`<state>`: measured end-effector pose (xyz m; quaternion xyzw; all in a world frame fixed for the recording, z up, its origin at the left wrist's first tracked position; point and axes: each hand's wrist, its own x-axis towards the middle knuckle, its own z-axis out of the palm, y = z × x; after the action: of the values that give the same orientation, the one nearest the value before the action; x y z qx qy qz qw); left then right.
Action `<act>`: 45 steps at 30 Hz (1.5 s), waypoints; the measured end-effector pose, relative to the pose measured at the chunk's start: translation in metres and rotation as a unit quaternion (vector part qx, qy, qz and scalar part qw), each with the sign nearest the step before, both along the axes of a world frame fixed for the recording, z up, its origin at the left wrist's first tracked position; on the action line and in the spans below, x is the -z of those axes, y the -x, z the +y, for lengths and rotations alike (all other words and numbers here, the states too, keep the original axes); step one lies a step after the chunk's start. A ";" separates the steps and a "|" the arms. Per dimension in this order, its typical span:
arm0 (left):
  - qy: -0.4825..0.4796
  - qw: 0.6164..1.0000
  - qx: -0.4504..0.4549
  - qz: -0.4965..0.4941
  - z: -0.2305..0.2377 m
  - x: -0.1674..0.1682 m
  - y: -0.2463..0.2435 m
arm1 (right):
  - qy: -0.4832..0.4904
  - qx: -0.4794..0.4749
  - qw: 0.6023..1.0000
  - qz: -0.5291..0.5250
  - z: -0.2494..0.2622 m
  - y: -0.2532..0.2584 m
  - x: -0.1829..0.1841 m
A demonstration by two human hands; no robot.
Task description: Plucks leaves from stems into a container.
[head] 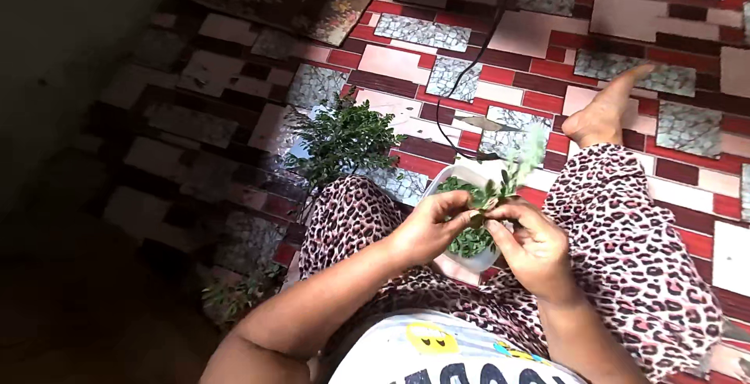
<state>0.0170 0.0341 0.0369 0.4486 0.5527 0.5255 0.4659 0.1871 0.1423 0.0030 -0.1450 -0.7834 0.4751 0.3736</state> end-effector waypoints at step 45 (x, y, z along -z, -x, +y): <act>0.124 0.981 0.011 -0.147 -0.002 0.095 0.023 | 0.112 -0.036 0.977 -0.179 0.006 0.007 0.046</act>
<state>-0.0056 0.0324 -0.0582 0.3115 0.5340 0.5082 0.5997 0.1803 0.1483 -0.0435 -0.2405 -0.7843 0.5388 0.1917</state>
